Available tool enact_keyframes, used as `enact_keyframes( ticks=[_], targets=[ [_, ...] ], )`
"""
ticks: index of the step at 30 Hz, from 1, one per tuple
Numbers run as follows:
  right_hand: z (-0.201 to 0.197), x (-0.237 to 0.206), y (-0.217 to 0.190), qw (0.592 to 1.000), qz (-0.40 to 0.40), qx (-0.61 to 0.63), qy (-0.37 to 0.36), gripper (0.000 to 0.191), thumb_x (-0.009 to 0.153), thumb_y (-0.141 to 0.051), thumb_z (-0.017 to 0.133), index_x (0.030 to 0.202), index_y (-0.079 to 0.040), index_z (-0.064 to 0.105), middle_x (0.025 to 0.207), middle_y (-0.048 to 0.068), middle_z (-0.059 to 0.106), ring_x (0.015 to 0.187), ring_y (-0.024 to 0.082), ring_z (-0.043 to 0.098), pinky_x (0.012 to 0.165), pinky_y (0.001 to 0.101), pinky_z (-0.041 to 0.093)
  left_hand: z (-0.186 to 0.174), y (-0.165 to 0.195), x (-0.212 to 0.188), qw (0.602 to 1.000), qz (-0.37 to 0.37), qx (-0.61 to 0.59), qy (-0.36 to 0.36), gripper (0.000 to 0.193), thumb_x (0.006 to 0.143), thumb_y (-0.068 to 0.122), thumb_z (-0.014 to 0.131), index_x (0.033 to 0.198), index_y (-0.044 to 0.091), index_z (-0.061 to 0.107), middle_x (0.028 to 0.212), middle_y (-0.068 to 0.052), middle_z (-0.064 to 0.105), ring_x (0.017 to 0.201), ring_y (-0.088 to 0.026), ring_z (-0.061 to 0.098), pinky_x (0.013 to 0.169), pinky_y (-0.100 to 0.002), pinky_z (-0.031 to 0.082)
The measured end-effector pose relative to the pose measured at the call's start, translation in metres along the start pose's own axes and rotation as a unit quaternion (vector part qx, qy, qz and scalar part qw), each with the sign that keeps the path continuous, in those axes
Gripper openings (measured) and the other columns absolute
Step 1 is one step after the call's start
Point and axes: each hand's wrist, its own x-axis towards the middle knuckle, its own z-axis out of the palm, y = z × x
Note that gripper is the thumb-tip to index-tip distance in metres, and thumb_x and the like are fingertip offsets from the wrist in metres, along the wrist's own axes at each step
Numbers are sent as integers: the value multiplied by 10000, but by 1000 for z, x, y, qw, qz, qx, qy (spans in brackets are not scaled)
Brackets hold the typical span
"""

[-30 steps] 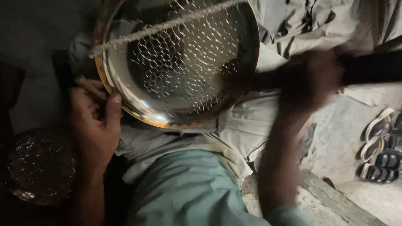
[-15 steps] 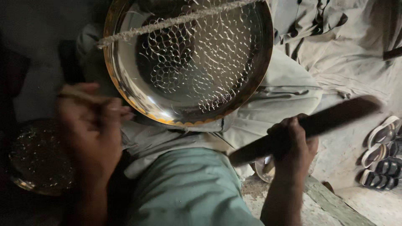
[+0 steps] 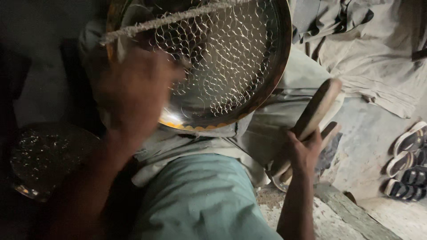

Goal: The person hammers a round metal plate resting on their lap to create a textured pattern. They use a small metal punch held in the left hand and a wooden mallet in the right hand, striking the punch repeatedly across the plate surface.

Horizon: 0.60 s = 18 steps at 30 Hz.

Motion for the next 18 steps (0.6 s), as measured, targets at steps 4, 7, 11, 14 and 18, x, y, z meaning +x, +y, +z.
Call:
enact_keyframes(
  ticks=[4,7,11,14,18],
  targets=[
    [12,12,15,999,19,50,-4,387,809,-84,782,1152,-18,614,993,55,695,851,167,659,767,310,545,-9,-41,-32,965,-105,-179,162,468,1177,248,617,1439,-67,392,1214,-152,595,1036,-225,607,923,-320,524],
    [17,18,18,1000,-4,-8,3,415,784,-69,800,1154,-13,620,986,70,687,848,170,650,773,312,546,-9,-65,-58,955,-147,-220,136,416,1180,186,564,1413,-118,401,1160,-171,581,974,-213,578,885,-300,495],
    [20,20,14,998,-61,-34,2,423,797,-54,783,1177,-1,605,1013,93,705,897,181,664,822,317,544,6,-74,-79,931,-330,-154,0,328,1196,224,588,1314,-79,540,1067,-231,649,931,-337,643,803,-412,504],
    [21,20,12,996,-73,-50,11,468,794,-66,789,1212,7,591,1030,110,714,909,188,675,830,326,548,32,-65,-99,919,-363,-139,-63,345,1152,190,587,1377,-65,534,1209,-285,661,1102,-431,642,915,-509,504],
    [21,18,10,992,-53,-111,27,525,772,-83,825,1237,5,601,1011,146,719,883,228,670,815,353,535,48,-70,-140,861,-465,-169,-120,373,1112,191,529,1391,-56,522,1241,-305,638,1146,-432,627,949,-535,491]
  ],
)
